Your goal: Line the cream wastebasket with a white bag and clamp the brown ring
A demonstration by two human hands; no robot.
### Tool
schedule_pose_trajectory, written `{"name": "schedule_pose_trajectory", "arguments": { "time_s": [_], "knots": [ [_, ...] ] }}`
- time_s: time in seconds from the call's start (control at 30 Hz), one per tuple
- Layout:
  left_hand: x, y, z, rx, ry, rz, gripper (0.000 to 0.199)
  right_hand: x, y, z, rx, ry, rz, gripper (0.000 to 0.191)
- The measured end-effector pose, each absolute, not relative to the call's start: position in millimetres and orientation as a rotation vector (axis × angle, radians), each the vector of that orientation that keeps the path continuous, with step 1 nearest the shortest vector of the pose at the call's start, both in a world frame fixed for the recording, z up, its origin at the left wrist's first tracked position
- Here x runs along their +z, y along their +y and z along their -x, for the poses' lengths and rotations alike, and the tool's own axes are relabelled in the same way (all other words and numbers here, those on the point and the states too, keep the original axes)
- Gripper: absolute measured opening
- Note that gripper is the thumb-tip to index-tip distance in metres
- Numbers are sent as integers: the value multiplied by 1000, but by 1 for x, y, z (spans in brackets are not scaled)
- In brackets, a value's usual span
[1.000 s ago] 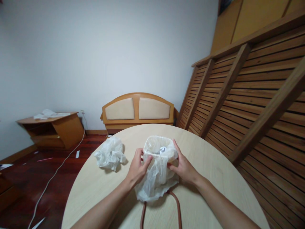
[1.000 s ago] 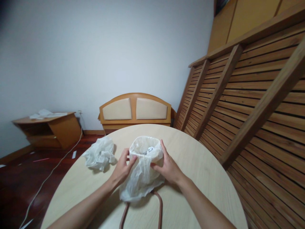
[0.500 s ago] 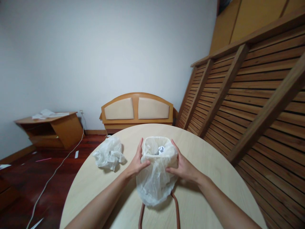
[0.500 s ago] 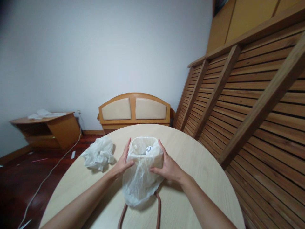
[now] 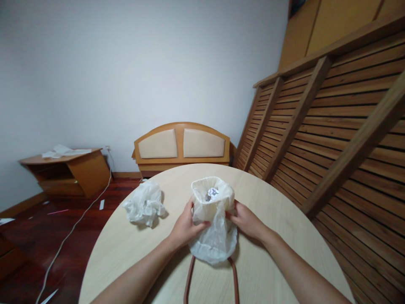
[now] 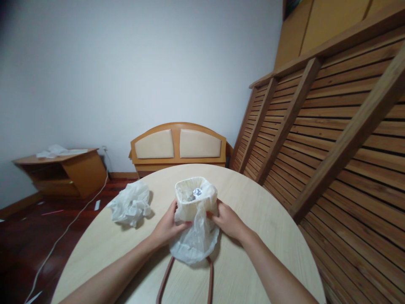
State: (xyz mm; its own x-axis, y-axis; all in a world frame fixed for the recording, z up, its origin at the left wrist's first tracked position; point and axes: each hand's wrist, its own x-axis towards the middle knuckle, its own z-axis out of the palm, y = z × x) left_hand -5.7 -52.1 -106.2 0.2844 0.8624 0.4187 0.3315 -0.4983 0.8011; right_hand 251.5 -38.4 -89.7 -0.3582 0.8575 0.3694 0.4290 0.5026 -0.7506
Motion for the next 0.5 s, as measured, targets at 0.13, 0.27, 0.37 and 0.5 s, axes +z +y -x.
{"name": "schedule_pose_trajectory", "arguments": {
  "time_s": [0.13, 0.27, 0.37, 0.5],
  "knots": [
    [-119, -44, 13, 1124, 1166, -2005, 99, -95, -34, -256, 489, -2050, 1168, 47],
    [-125, -38, 19, 1085, 1186, -2094, 122, -91, -37, -255, 368, -1902, 1249, 72],
    [-124, -38, 17, 1177, 1144, -2116, 127, -85, -46, -244, 399, -1807, 1171, 88],
    [-123, -40, 10, 1147, 1156, -2100, 132, -93, -53, -223, 501, -1824, 1267, 120]
  ]
}}
